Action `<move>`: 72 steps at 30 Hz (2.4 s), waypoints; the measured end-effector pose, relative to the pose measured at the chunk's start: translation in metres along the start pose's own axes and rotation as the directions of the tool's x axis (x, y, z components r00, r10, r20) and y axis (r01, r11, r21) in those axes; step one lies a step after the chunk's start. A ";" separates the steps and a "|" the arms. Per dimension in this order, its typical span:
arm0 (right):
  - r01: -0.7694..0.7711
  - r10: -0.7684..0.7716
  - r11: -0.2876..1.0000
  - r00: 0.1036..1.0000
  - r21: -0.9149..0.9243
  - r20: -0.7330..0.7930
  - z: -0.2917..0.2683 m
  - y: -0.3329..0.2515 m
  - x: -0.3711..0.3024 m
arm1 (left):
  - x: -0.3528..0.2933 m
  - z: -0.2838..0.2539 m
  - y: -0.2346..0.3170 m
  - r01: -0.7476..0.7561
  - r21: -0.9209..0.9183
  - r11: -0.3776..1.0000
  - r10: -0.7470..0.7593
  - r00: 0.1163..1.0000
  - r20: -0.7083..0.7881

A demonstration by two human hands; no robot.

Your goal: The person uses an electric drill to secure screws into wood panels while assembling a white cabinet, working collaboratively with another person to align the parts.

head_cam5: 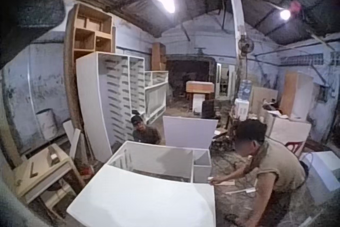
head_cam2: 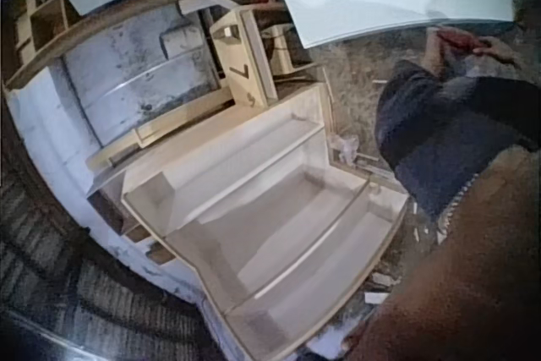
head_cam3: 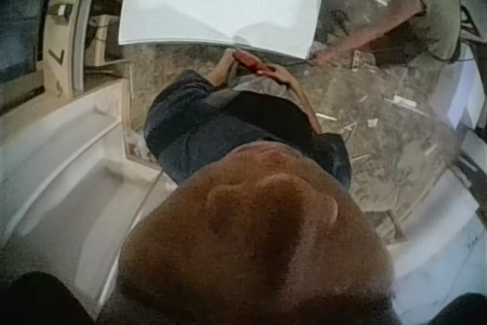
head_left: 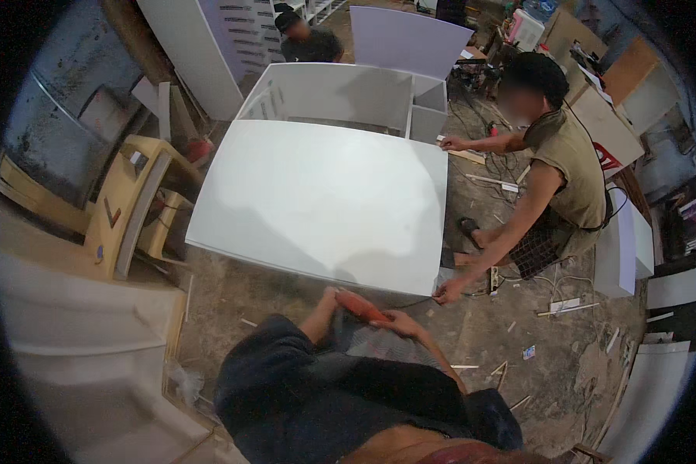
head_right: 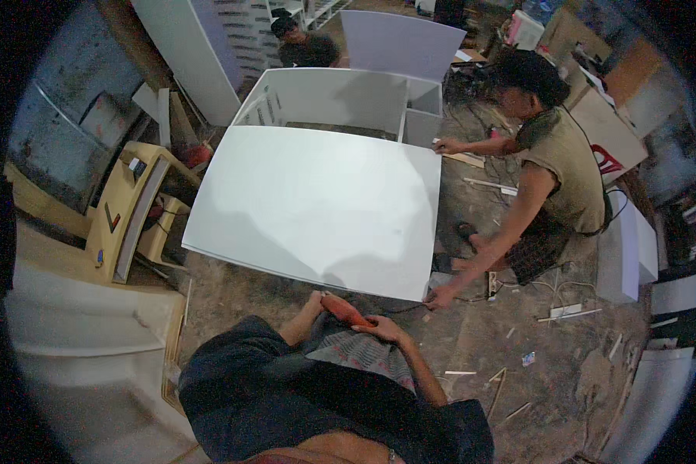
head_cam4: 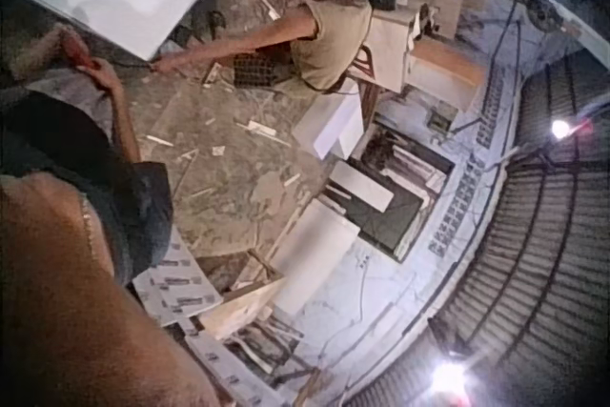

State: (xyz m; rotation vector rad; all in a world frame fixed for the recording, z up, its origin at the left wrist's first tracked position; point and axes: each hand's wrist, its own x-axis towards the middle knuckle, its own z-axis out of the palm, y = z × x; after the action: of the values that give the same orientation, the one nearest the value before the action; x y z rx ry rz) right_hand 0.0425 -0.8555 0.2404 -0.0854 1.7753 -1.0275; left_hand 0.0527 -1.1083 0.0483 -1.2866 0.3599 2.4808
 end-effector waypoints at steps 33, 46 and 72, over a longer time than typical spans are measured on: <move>0.017 -0.021 0.981 1.000 -0.193 -0.016 0.007 0.002 0.013 | -0.023 -0.002 0.008 0.035 0.137 0.990 -0.025 0.997 -0.073; 0.151 -0.151 0.988 0.970 -0.013 -0.188 -0.015 0.085 -0.025 | -0.015 0.063 -0.016 0.224 0.548 0.806 -0.182 0.974 -0.131; 0.428 -0.365 0.900 0.843 0.083 -0.394 -0.086 0.248 -0.141 | -0.026 0.193 -0.264 -0.407 0.850 0.334 -0.185 0.856 0.483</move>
State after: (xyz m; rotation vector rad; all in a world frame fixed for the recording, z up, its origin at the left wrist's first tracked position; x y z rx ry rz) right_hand 0.1361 -0.5775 0.1863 -0.1710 2.0513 -1.5785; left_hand 0.0276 -0.8005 0.1583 -0.0603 1.5151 1.8857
